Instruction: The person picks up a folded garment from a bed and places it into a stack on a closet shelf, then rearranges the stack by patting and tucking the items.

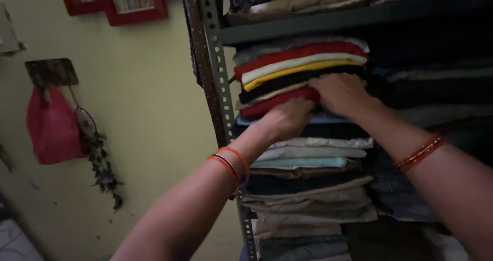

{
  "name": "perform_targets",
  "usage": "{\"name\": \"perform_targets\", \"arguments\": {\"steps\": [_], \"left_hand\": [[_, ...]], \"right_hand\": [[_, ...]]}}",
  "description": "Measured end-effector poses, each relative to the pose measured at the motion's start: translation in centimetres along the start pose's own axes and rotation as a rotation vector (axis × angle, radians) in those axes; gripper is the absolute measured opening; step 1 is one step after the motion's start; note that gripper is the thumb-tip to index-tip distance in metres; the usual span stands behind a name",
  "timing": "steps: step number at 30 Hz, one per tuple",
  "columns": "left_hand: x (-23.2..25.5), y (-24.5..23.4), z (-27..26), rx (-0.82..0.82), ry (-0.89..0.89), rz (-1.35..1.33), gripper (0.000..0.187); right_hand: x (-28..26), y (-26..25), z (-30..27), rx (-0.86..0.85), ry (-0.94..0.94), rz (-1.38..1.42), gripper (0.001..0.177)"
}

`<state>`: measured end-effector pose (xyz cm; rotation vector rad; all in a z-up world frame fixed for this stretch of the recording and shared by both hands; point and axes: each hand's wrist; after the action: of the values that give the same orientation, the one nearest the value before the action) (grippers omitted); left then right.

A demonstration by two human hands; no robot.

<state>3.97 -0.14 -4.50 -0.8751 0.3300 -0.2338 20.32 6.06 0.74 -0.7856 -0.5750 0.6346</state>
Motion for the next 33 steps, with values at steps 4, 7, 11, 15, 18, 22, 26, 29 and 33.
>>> {"name": "perform_targets", "arguments": {"steps": [4, 7, 11, 15, 18, 22, 26, 29, 33], "left_hand": [[-2.2, 0.1, -2.1, -0.350, -0.330, -0.062, 0.052], [-3.1, -0.6, -4.9, -0.425, -0.455, -0.142, 0.069], [-1.0, -2.2, -6.0, -0.587, -0.541, 0.147, 0.085], [1.3, -4.8, -5.4, -0.645, -0.441, 0.317, 0.066], [2.5, -6.6, -4.7, -0.445, -0.473, 0.281, 0.043], [3.5, -7.9, -3.4, -0.150, -0.458, 0.309, 0.031], [2.8, -6.8, -2.0, 0.463, -0.235, 0.252, 0.026], [2.4, -4.7, -0.7, 0.711, -0.088, 0.318, 0.039], [0.5, -3.0, 0.5, 0.750, -0.112, 0.530, 0.049]], "right_hand": [[0.0, 0.7, -0.8, -0.011, 0.020, -0.019, 0.039], [-0.2, 2.3, -2.9, 0.029, -0.062, -0.075, 0.048], [-0.6, 3.1, -4.8, 0.000, -0.082, -0.104, 0.046], [-0.4, 1.9, -5.7, -0.065, -0.072, -0.016, 0.051], [-0.2, 0.3, -5.7, -0.051, -0.051, 0.046, 0.041], [0.0, -1.6, -4.6, 0.198, 0.014, 0.121, 0.025], [0.7, -2.3, -2.6, 0.626, -0.198, 0.134, 0.025], [1.3, -2.5, 0.1, 0.645, -0.208, 0.047, 0.038], [1.1, -1.8, 2.9, 0.464, -0.091, 0.124, 0.057]]}}
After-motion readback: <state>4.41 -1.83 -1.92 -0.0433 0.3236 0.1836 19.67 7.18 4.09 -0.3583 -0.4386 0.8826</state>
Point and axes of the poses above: each hand's wrist, its own z-axis towards the middle knuckle, its own y-axis out of the palm, x = y × z, and after that the axes turned 1 degree about -x, right-handed
